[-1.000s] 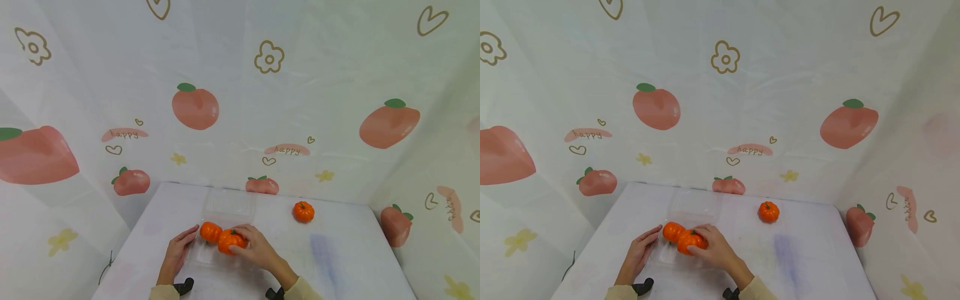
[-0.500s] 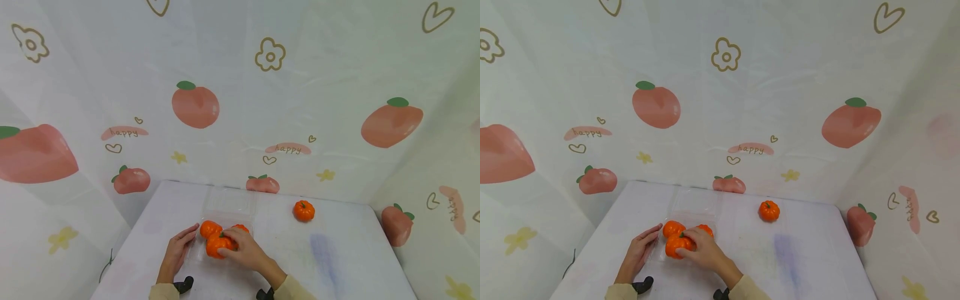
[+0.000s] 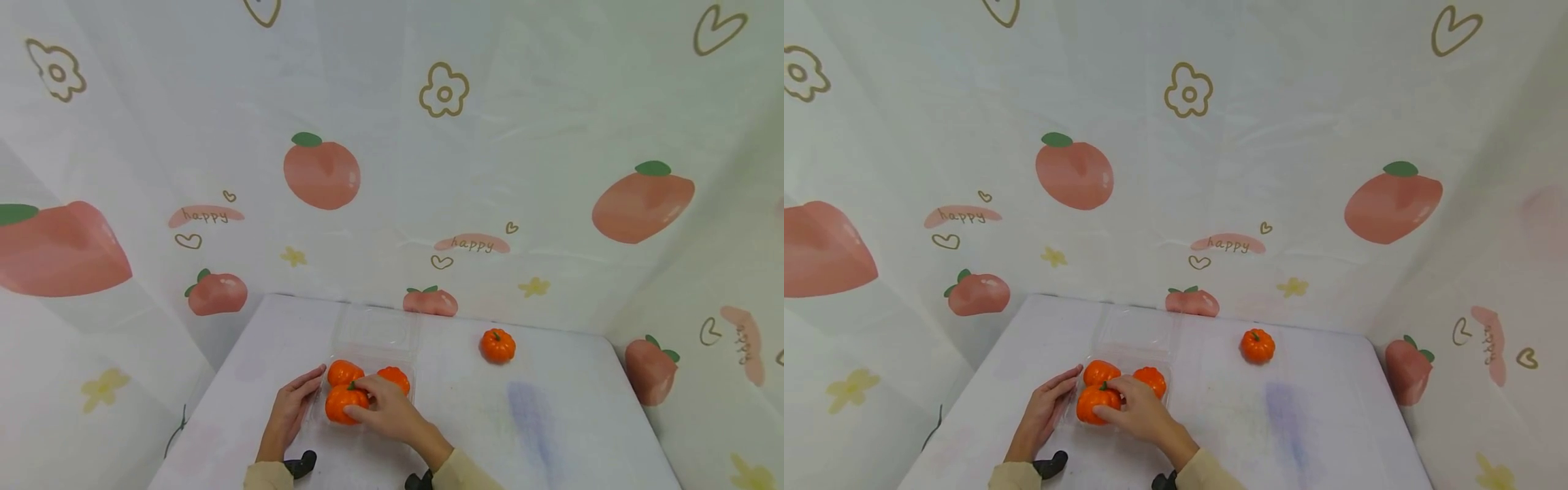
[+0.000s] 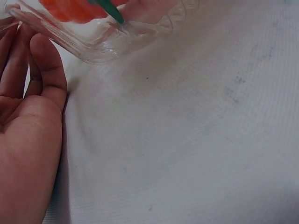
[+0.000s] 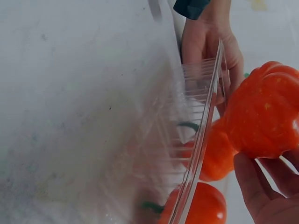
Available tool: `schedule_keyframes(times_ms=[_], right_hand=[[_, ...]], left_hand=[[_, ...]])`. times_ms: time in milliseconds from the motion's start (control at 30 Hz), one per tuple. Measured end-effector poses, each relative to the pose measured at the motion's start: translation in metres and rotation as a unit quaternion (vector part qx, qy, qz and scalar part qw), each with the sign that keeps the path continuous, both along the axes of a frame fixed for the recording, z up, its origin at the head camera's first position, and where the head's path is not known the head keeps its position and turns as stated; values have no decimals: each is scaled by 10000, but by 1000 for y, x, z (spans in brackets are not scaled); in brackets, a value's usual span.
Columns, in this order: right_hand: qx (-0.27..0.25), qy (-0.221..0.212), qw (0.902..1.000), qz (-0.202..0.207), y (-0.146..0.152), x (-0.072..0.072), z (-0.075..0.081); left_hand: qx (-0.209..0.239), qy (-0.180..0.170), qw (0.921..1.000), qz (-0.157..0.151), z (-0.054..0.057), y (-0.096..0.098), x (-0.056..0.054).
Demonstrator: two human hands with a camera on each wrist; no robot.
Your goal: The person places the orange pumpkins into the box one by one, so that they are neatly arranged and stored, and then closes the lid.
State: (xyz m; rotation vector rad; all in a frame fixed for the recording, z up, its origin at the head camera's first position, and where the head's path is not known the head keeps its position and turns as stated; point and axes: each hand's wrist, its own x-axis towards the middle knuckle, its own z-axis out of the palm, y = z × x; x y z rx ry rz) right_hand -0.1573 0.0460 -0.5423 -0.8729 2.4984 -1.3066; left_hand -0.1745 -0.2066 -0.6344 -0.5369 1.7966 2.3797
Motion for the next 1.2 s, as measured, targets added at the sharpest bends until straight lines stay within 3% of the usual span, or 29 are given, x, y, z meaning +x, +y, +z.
schedule_keyframes(times_ms=[567,867,1200], right_hand=[[696,-4,9971,-292,-16,3,-16],[618,30,9976,-304,-15,1,-12],[549,-200,9982,-99,-14,0,-18]], left_hand=[[123,132,9998,89,-1,0,3],[70,314,9995,35,2,-1,-1],[-120,-13,9999,31,0,0,2]])
